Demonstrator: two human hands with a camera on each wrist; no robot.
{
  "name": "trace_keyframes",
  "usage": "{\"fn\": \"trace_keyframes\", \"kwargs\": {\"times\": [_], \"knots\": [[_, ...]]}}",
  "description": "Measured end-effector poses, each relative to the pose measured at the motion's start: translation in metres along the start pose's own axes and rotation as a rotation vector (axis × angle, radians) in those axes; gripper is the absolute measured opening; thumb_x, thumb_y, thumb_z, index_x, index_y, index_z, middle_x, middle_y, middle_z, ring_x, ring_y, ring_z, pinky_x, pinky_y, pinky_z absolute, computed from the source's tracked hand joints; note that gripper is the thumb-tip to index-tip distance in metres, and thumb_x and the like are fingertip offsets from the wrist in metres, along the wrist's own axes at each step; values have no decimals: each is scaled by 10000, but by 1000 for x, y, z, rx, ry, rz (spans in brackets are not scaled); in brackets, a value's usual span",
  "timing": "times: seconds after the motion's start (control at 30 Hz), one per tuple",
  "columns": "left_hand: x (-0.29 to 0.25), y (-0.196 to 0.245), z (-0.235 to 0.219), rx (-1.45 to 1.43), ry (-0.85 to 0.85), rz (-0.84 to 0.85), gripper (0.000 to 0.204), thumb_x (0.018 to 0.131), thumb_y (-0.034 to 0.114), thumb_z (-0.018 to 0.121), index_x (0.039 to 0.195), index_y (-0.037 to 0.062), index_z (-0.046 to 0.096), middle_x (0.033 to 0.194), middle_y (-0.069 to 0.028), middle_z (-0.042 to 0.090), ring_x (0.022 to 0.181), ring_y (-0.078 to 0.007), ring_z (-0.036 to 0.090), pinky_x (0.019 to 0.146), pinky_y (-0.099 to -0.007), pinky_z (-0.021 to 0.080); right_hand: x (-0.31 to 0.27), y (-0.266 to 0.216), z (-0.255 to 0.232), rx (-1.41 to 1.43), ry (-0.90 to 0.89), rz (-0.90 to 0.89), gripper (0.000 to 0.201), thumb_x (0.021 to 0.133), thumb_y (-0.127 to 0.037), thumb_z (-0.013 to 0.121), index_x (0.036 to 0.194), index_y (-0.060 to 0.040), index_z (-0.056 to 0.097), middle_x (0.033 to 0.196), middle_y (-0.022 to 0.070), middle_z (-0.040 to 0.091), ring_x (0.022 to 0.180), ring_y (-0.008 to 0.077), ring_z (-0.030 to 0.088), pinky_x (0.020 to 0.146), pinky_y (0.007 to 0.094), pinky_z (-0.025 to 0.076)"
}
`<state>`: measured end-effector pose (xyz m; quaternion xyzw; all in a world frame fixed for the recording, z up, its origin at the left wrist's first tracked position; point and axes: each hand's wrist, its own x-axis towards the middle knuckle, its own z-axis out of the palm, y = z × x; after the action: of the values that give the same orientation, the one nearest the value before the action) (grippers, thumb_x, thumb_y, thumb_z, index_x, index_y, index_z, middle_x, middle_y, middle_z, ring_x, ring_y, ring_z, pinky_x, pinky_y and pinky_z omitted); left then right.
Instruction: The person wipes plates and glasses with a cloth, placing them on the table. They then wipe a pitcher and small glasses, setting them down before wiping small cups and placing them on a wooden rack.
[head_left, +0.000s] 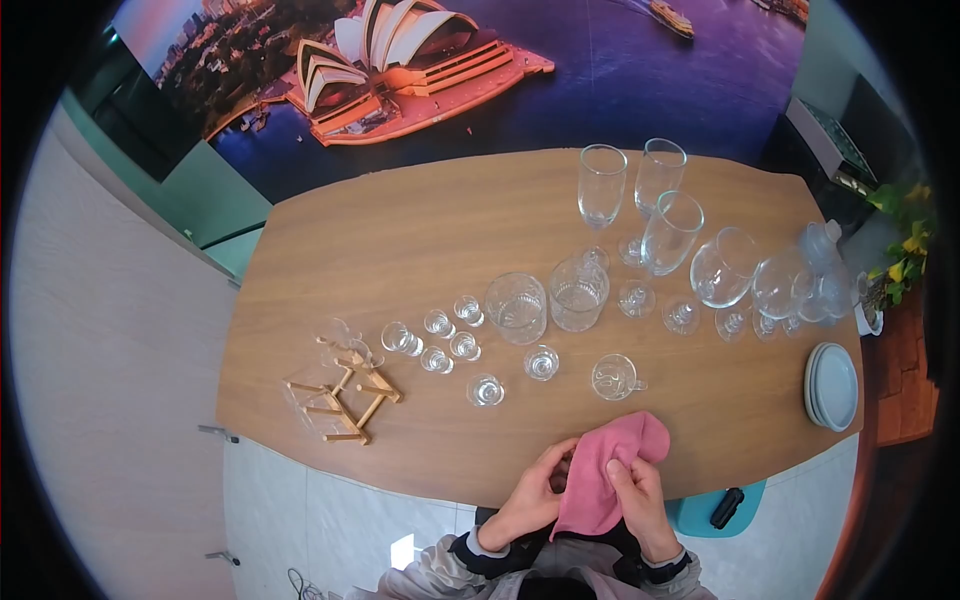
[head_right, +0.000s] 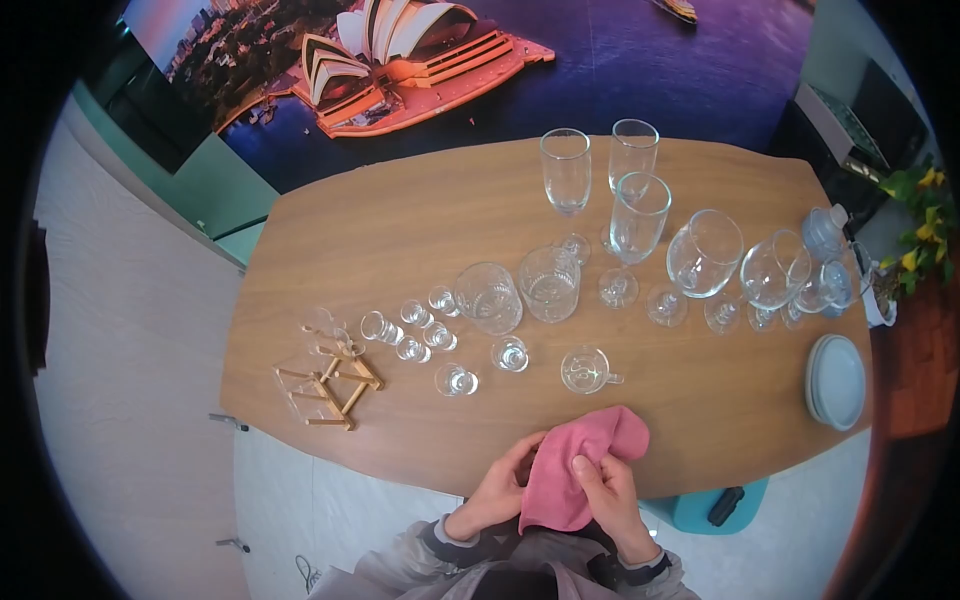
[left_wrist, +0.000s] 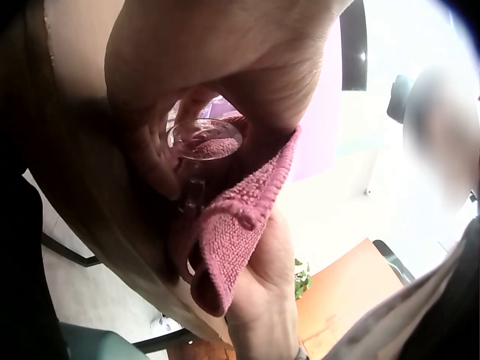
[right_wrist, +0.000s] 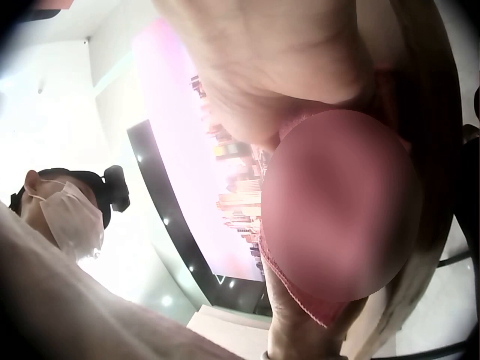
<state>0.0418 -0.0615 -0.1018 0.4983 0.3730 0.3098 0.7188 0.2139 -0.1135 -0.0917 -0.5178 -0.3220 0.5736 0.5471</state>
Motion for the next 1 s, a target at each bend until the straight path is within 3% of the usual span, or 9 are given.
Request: {"fn": "trace_keyframes", "kwargs": {"times": [1.0], "knots": [[-1, -4, 1, 39, 11, 54, 651, 833, 40, 748, 1410, 21, 448, 1157, -92, 567, 982, -157, 600, 842, -291, 514, -4, 1, 1, 34, 5, 18, 240, 1011, -187, 567, 1117, 15, 639, 952, -28, 629, 852, 41, 537, 757, 221, 455]]}}
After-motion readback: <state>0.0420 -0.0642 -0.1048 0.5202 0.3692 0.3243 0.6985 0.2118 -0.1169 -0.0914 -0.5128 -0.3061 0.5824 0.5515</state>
